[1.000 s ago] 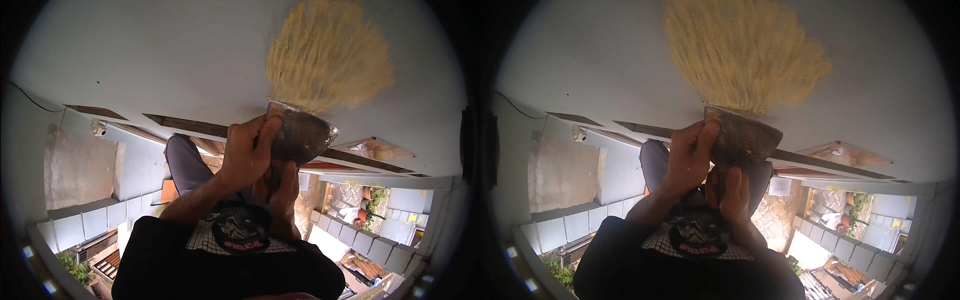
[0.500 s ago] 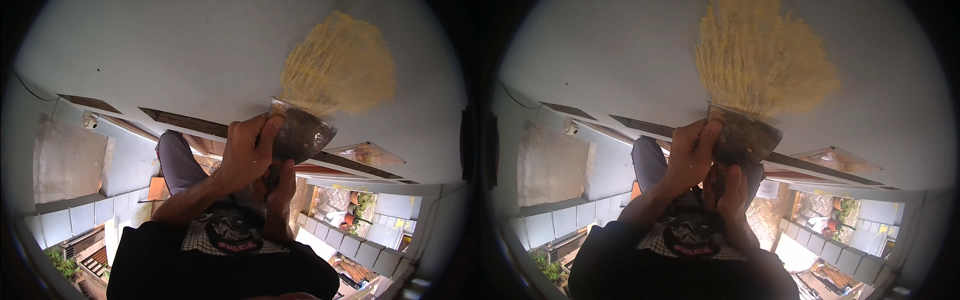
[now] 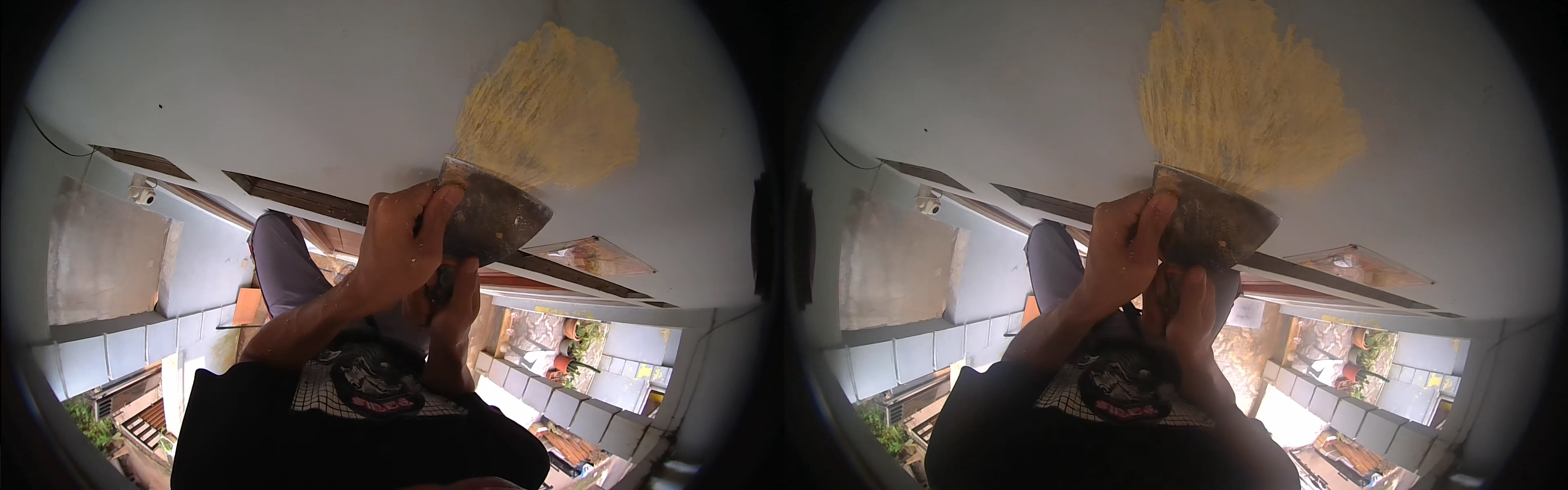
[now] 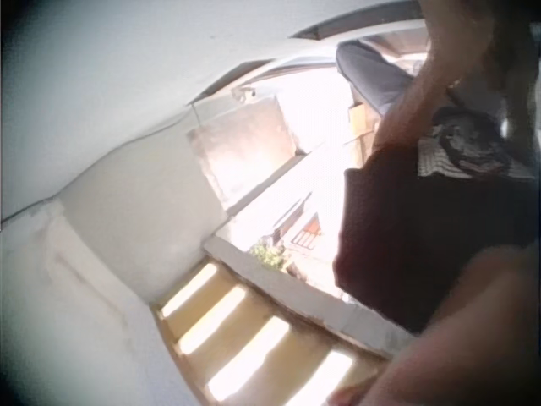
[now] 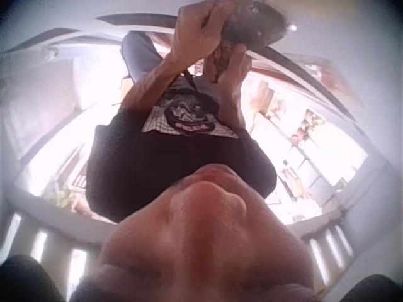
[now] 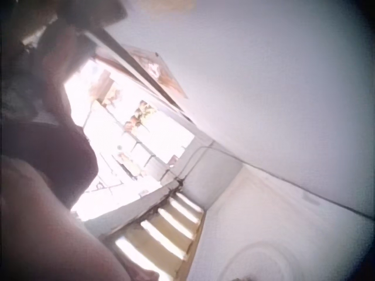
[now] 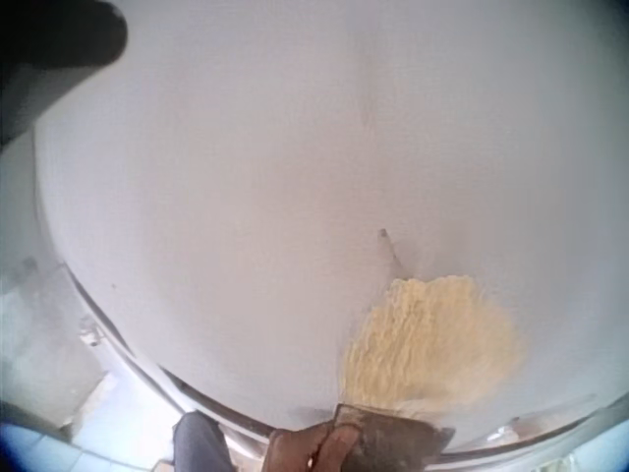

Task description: The person uses a trowel to apply a yellowish plaster-like material to a white ceiling surface. They repeatedly spread and smooth the material in a consistent motion, gradually covering a larger area of the ceiling.

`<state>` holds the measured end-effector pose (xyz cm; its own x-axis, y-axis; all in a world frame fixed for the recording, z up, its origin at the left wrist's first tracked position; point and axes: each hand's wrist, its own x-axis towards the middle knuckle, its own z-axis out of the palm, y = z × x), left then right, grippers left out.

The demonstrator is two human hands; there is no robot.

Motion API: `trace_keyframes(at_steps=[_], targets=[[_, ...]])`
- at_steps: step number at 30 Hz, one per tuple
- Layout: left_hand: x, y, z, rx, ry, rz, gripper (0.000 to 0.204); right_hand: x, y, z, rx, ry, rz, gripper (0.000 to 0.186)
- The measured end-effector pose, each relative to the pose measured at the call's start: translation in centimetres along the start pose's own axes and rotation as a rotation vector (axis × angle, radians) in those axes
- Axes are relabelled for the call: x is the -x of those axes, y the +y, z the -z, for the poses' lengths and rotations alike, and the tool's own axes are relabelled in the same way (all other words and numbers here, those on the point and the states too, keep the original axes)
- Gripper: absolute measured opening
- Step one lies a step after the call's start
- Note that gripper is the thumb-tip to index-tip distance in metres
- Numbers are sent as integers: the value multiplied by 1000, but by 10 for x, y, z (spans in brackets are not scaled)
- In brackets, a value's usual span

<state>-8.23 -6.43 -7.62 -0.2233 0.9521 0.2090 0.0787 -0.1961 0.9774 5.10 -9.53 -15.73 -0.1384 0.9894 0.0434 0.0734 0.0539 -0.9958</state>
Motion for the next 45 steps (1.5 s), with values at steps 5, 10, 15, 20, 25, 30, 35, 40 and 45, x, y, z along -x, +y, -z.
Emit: trace_keyframes(at_steps=[5,10,15,20,25,30,35,40,45], targets=[[-8,-1,-1,9,49,-90,28,-1,0,-9,-57,27,-35,58],[-9,-3,-2,53,61,-75,28,-8,-3,3,-192,-24,-75,52],[-8,6,-2,12,34,-74,31,-1,7,8,-357,32,-128,43],[-8,6,5,-44,-22,-90,32,6,5,3,-514,58,-185,46],[-11,5,0,-6,65,-248,30,-6,-16,-5,138,96,88,46],[-15,16,1,42,40,-127,24,-13,-49,-15,-389,-54,-12,61],[-27,38,9,115,-7,-69,22,-18,-61,-25,-337,111,-67,64],[-7,6,-7,65,94,-209,31,-2,-20,-16,-314,197,-119,66],[-13,22,-4,49,-24,-113,33,-10,-47,-10,-492,27,-167,64]])
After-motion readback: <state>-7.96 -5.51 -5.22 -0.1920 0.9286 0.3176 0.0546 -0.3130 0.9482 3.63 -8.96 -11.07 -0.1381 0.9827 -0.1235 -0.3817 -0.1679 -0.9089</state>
